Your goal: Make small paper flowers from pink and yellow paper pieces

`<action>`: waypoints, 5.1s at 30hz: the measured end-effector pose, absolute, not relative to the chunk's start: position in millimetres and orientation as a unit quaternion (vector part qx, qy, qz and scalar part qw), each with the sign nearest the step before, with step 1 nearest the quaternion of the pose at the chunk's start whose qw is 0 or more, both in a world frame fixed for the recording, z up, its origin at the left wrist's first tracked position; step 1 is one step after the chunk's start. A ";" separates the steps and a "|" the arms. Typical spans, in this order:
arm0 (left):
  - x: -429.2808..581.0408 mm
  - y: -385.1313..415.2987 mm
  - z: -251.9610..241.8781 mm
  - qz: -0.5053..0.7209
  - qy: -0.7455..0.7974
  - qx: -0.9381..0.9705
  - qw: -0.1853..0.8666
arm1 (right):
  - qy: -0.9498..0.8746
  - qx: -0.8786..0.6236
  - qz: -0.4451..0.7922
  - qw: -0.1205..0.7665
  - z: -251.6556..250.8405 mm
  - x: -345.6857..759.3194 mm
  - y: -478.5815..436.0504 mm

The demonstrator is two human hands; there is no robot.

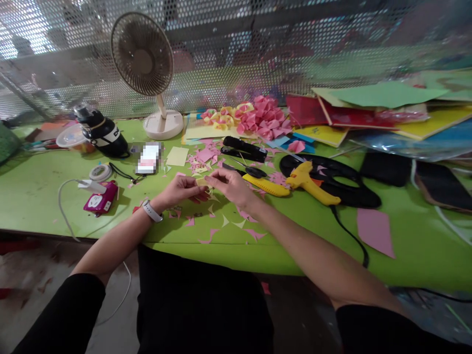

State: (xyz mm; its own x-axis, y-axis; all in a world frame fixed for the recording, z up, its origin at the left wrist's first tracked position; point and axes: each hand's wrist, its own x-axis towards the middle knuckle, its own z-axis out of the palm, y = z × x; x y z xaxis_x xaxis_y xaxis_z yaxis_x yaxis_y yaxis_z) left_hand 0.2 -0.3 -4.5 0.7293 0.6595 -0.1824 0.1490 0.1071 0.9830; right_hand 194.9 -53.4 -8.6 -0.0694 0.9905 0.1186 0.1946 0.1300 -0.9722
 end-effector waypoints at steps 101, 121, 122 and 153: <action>1.5 8.3 -11.3 0.433 0.331 0.458 0.702 | -0.566 -0.547 0.541 0.298 5.1 212.9 -57.8; 0.7 7.4 -7.5 0.418 0.315 0.404 0.750 | -0.589 -0.554 0.504 0.304 4.6 212.7 -56.8; 0.6 6.8 -6.4 0.417 0.315 0.399 0.753 | -0.589 -0.550 0.504 0.310 4.0 213.0 -56.5; -2.9 15.0 -9.2 0.401 0.345 0.409 0.743 | -0.576 -0.568 0.490 0.325 9.7 209.9 -57.1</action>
